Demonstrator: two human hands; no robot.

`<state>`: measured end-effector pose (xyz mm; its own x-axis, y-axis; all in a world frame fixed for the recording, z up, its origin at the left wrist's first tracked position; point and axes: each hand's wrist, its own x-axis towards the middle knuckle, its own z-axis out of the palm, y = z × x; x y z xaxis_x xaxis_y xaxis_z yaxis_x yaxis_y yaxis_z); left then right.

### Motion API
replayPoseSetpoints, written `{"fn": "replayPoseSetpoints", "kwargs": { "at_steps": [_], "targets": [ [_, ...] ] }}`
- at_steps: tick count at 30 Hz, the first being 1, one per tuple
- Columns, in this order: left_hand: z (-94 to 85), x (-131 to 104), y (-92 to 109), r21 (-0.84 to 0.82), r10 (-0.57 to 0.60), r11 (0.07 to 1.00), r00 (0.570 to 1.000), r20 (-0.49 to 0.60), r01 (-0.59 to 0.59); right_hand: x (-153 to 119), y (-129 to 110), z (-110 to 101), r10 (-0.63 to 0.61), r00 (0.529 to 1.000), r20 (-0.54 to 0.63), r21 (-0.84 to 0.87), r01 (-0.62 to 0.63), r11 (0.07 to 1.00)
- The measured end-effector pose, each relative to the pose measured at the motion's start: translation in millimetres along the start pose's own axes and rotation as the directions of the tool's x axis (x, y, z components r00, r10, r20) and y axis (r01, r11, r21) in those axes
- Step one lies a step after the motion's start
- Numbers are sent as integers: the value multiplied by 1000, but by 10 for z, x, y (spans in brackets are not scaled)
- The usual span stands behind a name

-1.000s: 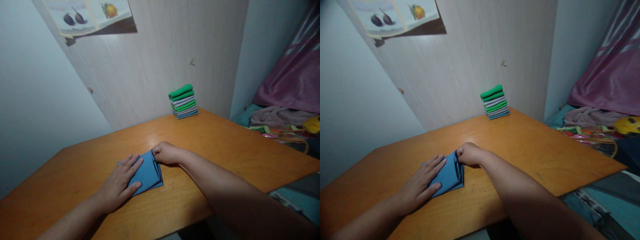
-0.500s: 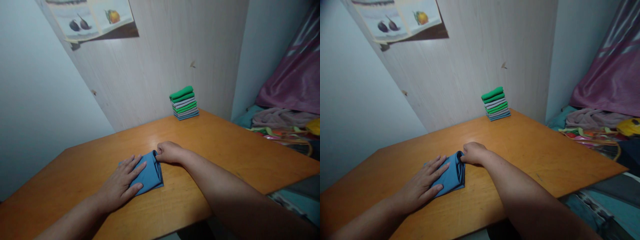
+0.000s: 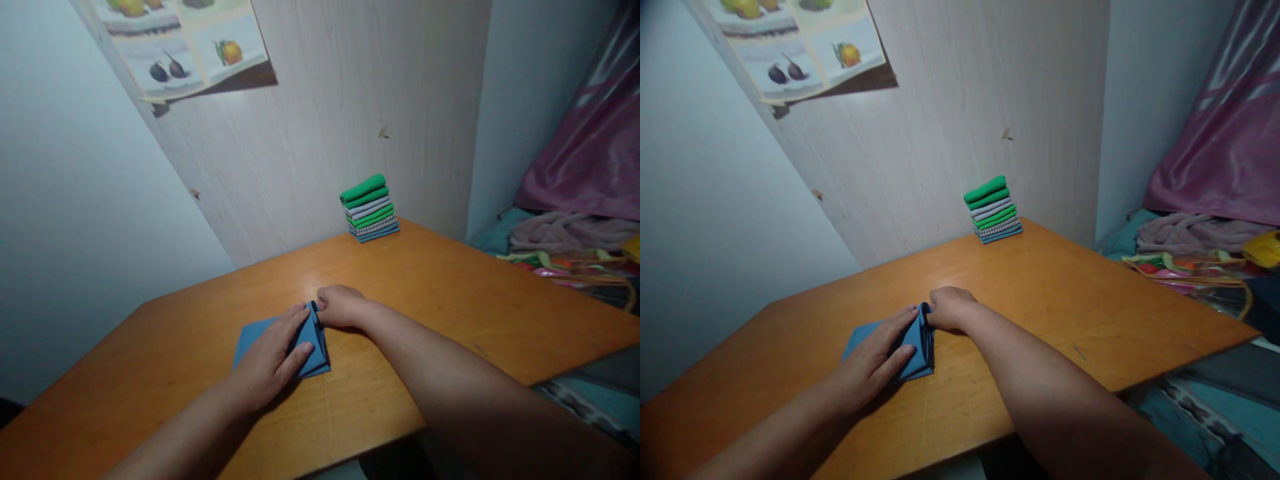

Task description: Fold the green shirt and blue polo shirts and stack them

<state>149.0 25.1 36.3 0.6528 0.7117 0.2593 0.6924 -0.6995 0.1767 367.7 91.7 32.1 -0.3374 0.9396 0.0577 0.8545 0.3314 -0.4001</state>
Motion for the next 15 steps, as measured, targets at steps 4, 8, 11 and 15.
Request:
{"fn": "replayPoseSetpoints", "kwargs": {
  "at_steps": [4,8,11,15],
  "targets": [
    [84,-53,-33,115,69,991,997,46,-74,-15,-21,-17,4,999,32,-24,-3,1000],
    [74,-69,-32,146,93,984,994,61,-101,-7,-14,-24,22,999,32,-28,-21,999],
    [55,-58,-17,149,93,984,993,67,-102,8,13,-37,33,999,28,-16,-33,999],
    [66,-51,-25,143,72,986,993,94,-85,25,51,-45,75,996,-52,12,-74,997]
  ]
}}
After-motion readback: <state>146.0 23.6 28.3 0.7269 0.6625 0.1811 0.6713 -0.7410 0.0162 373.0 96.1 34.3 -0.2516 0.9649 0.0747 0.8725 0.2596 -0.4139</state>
